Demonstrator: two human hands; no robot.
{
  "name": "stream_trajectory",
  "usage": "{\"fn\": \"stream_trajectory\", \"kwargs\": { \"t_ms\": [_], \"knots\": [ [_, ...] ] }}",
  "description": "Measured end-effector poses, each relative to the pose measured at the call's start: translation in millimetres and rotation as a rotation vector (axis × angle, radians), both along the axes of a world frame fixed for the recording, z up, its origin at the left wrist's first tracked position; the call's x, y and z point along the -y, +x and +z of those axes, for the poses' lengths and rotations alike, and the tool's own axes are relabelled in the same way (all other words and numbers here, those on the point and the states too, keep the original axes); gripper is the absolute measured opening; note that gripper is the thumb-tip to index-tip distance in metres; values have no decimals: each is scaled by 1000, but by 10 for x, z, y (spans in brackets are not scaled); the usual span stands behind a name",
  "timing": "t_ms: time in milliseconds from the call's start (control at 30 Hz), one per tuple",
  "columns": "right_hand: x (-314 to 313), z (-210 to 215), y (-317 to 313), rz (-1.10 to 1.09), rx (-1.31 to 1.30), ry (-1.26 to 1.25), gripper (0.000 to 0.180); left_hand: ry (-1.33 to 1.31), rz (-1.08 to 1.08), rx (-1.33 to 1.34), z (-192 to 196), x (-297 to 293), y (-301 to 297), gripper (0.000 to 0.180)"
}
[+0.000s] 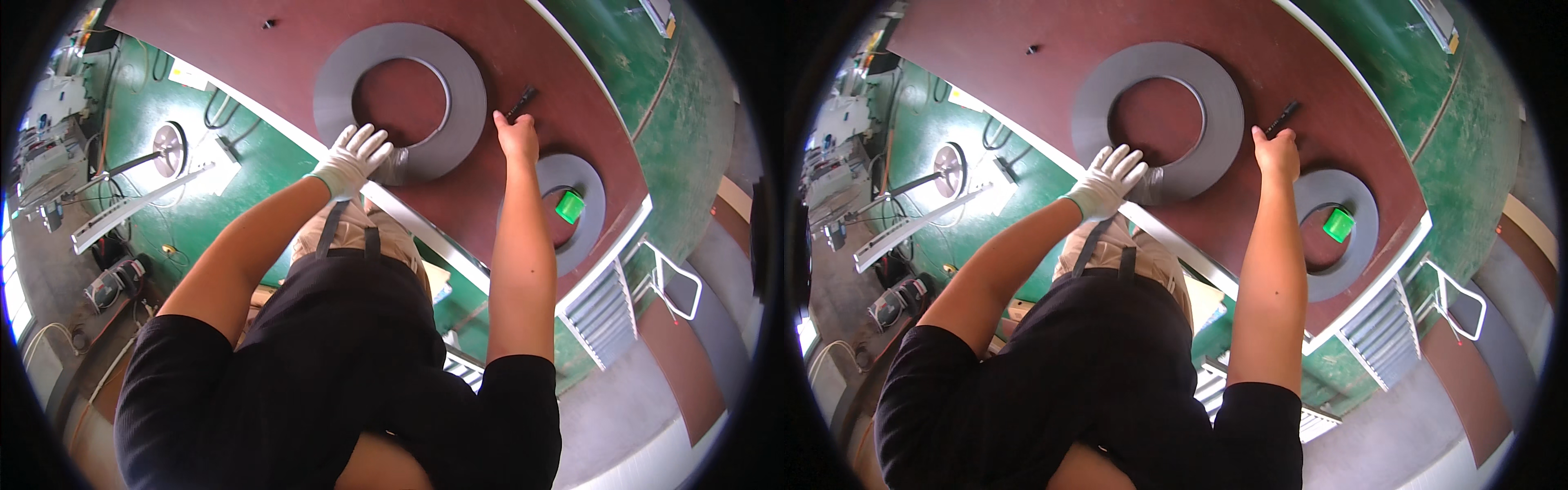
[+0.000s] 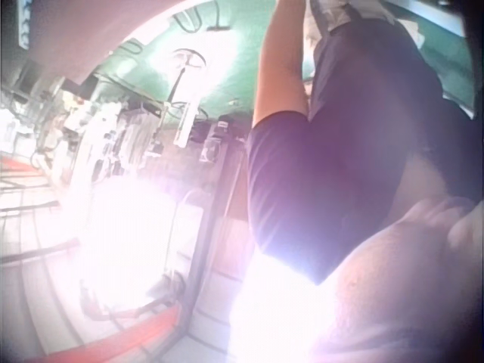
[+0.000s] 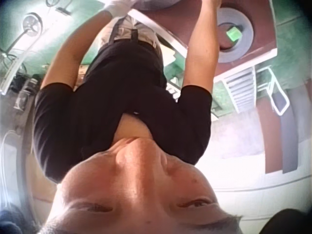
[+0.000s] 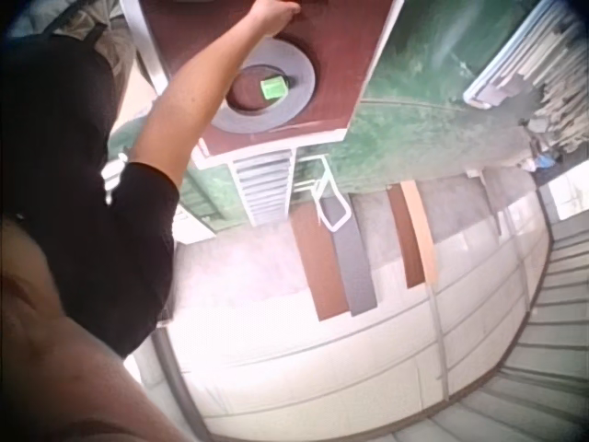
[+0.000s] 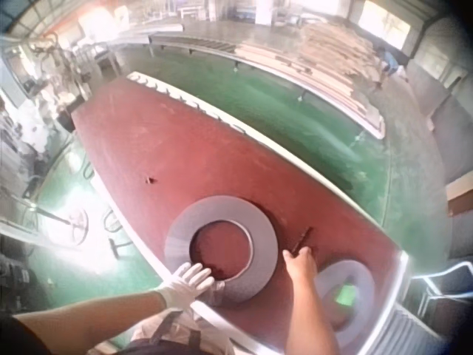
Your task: The person applies green tape to rolls of edge banding material and writes labels on them using a marker.
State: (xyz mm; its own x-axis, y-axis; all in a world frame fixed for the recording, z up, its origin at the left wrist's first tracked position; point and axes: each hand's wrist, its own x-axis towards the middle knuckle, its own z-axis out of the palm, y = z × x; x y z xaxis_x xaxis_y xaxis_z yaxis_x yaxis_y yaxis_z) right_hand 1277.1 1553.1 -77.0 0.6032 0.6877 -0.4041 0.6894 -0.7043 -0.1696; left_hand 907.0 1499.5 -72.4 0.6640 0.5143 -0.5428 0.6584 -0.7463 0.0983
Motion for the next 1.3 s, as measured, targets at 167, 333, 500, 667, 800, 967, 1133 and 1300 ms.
{"fn": "stream_trajectory", "kwargs": {
  "t_ms": [167, 333, 500, 667, 800, 967, 1133, 1300],
  "knots": [
    [250, -77, -196, 11, -50, 119, 41, 426, 123, 467, -329, -96, 211, 13],
    [1085, -68, -816, -379, -742, 459, 26, -401, 114, 172, 440, -548, 47, 69],
    [2402, -71, -1447, -158, -897, 615, 26, -200, -69, 596, 991, -367, 193, 57],
    [2240, 707, -1656, -879, -1490, 776, 23, -502, -260, 557, 1024, 17, 245, 41],
    [1993, 1448, -1747, -483, -1423, 526, 39, -573, -360, 300, 1983, -182, 327, 41],
    [1998, 1900, -1874, -180, -1417, 658, 56, -973, -183, 489, 2124, -403, -110, 40],
    [1932, 2523, -2079, -66, -1195, 776, 56, -1409, -41, 424, 2414, -633, -188, 44],
    [2191, 2364, -1781, -576, -857, 1088, 46, -826, -217, 533, 2539, -940, -483, 39]
  ]
}}
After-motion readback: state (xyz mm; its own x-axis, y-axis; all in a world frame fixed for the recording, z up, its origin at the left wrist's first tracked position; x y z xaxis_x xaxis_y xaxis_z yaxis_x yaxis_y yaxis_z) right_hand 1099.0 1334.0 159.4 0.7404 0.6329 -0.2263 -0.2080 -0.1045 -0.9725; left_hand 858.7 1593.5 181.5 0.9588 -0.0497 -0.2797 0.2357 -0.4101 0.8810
